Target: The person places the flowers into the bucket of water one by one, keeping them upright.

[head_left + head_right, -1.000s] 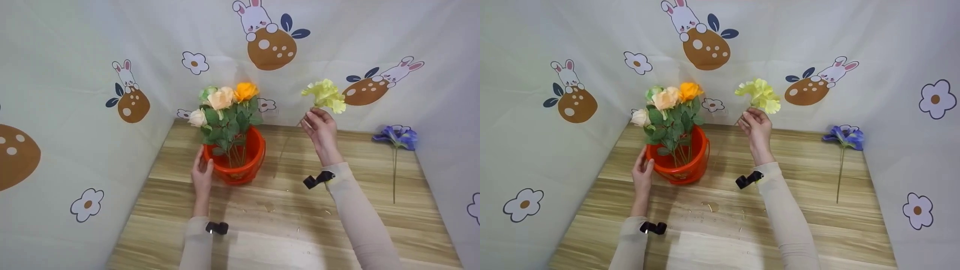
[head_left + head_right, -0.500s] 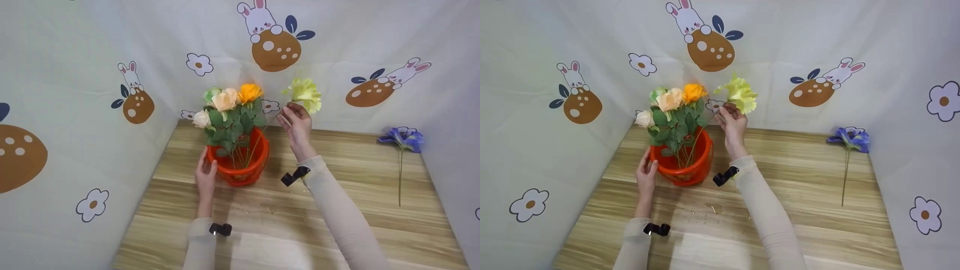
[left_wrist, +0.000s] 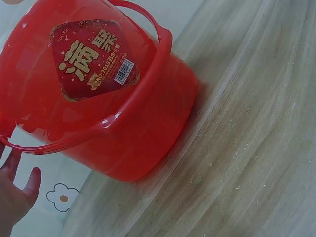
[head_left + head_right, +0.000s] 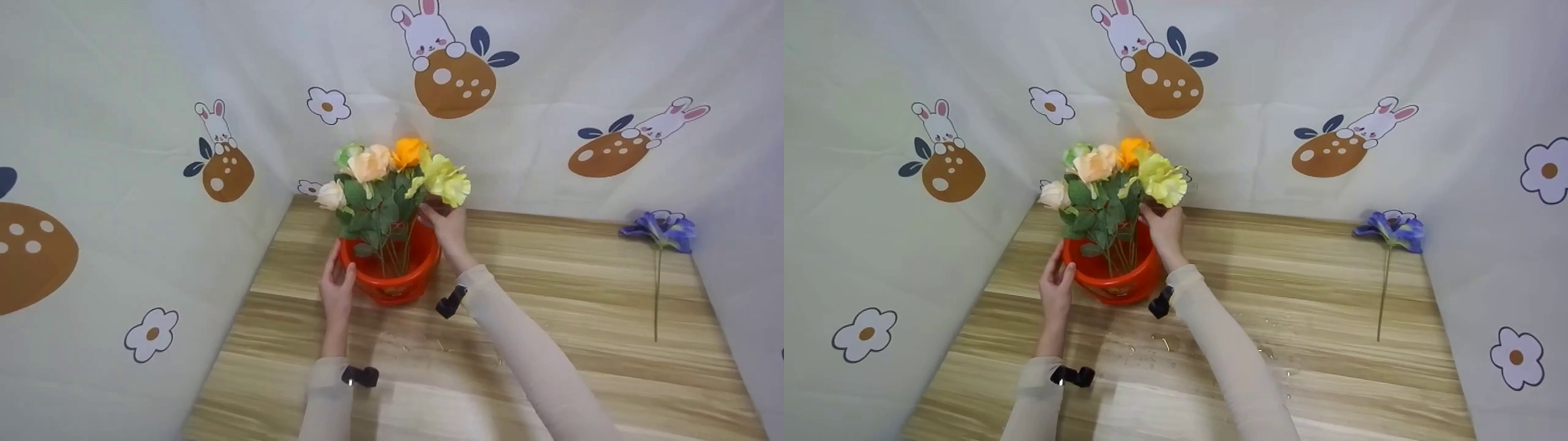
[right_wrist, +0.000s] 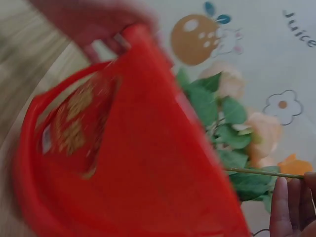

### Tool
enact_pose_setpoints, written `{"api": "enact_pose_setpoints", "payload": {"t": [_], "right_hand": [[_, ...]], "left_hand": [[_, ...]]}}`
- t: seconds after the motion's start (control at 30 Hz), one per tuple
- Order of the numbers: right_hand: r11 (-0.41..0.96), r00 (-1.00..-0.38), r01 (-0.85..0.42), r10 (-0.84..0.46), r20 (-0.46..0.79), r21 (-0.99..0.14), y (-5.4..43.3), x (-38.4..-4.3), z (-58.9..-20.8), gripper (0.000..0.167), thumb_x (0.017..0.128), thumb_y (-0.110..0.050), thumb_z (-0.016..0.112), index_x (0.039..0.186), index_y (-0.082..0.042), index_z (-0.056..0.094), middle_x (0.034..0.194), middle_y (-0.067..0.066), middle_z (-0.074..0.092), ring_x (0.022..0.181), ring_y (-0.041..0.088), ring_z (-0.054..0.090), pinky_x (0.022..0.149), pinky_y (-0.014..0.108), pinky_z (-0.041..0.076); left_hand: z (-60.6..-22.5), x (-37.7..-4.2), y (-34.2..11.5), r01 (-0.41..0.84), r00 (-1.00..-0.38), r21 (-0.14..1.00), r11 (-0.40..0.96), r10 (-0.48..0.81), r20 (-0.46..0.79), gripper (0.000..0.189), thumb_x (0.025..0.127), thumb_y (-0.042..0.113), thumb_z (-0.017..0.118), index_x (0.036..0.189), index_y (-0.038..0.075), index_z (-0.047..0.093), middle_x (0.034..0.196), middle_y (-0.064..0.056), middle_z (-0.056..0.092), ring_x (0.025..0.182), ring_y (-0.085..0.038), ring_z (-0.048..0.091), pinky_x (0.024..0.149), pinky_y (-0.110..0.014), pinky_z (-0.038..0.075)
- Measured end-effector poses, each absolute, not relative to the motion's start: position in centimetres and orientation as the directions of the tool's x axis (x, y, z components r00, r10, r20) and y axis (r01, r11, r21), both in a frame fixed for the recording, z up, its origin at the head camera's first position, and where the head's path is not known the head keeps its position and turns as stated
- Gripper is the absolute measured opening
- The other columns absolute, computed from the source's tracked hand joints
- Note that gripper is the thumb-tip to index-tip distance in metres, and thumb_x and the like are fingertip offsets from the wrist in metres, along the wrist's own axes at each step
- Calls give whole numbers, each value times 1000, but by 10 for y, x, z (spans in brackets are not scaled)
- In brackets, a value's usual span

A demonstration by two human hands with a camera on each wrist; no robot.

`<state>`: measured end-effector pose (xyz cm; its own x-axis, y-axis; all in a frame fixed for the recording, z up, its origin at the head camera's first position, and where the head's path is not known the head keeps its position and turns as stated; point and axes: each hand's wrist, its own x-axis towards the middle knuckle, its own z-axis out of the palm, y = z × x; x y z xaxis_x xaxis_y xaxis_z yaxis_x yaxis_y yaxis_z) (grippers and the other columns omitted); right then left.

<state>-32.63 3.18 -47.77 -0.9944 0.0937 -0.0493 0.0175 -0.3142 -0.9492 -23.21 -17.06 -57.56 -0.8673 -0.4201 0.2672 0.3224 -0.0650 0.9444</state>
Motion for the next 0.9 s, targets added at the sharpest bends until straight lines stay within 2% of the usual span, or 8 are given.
{"api": "enact_pose_setpoints", "payload": {"t": [0.13, 0.2, 0.27, 0.33, 0.47, 0.53, 0.77, 0.9], "right_hand": [[-13, -996, -47, 77, 46, -999, 34, -330, -488, 39, 87, 4, 68, 124, 8, 57, 112, 25, 67, 91, 26, 69, 79, 32, 63], [161, -995, -67, 62, 78, -985, 39, -331, -491, 31, 86, 1, 68, 116, 7, 65, 109, 24, 71, 92, 25, 69, 81, 31, 61], [252, -995, -84, 31, 95, -964, 47, -333, -492, 27, 84, 1, 67, 111, 7, 68, 103, 25, 72, 88, 23, 68, 79, 29, 60], [237, -997, -77, -20, 74, -968, 56, -334, -492, 26, 86, 2, 65, 111, 8, 68, 103, 25, 72, 87, 19, 67, 81, 29, 60], [69, -995, -12, -95, 5, -998, 78, -335, -495, 27, 90, 7, 62, 117, 13, 62, 108, 30, 69, 86, 17, 70, 85, 34, 62], [21, -995, 18, -95, -20, -1000, 90, -335, -498, 28, 91, 7, 62, 118, 14, 61, 107, 28, 69, 85, 16, 71, 84, 33, 62], [-87, -998, 61, -28, -59, -994, 141, -337, -511, 35, 94, -1, 64, 123, 17, 55, 95, 6, 71, 82, 9, 71, 79, 23, 62], [-129, -997, 58, 38, -64, -990, 174, -336, -515, 34, 95, -5, 64, 122, 14, 55, 91, -1, 69, 82, 6, 70, 78, 21, 61]], "left_hand": [[-576, -232, -169, 318, -869, 945, -69, -419, 262, 54, 93, -7, 59, 145, -8, 44, 155, -23, 40, 144, -30, 39, 112, -14, 38], [-576, -232, -169, 314, -871, 947, -65, -417, 260, 54, 93, -6, 59, 145, -8, 44, 155, -23, 40, 144, -32, 39, 112, -14, 38], [-576, -232, -168, 311, -872, 949, -59, -414, 260, 54, 93, -5, 59, 145, -7, 45, 155, -23, 41, 144, -31, 39, 112, -14, 38], [-576, -232, -169, 310, -872, 950, -50, -412, 263, 53, 94, -5, 60, 145, -7, 45, 155, -23, 41, 144, -30, 40, 112, -13, 38], [-577, -232, -171, 316, -872, 947, -57, -410, 267, 53, 94, -5, 60, 145, -7, 45, 155, -23, 42, 142, -25, 42, 111, -13, 39], [-577, -232, -172, 318, -872, 945, -69, -412, 264, 53, 94, -5, 60, 144, -8, 45, 155, -23, 41, 141, -21, 44, 111, -14, 40], [-577, -234, -173, 323, -872, 942, -94, -417, 257, 54, 94, -4, 60, 145, -5, 45, 156, -23, 40, 142, -18, 44, 113, -15, 39], [-577, -233, -172, 316, -872, 945, -85, -417, 254, 54, 94, -3, 61, 145, -6, 45, 156, -22, 41, 141, -16, 44, 111, -13, 39]]}}
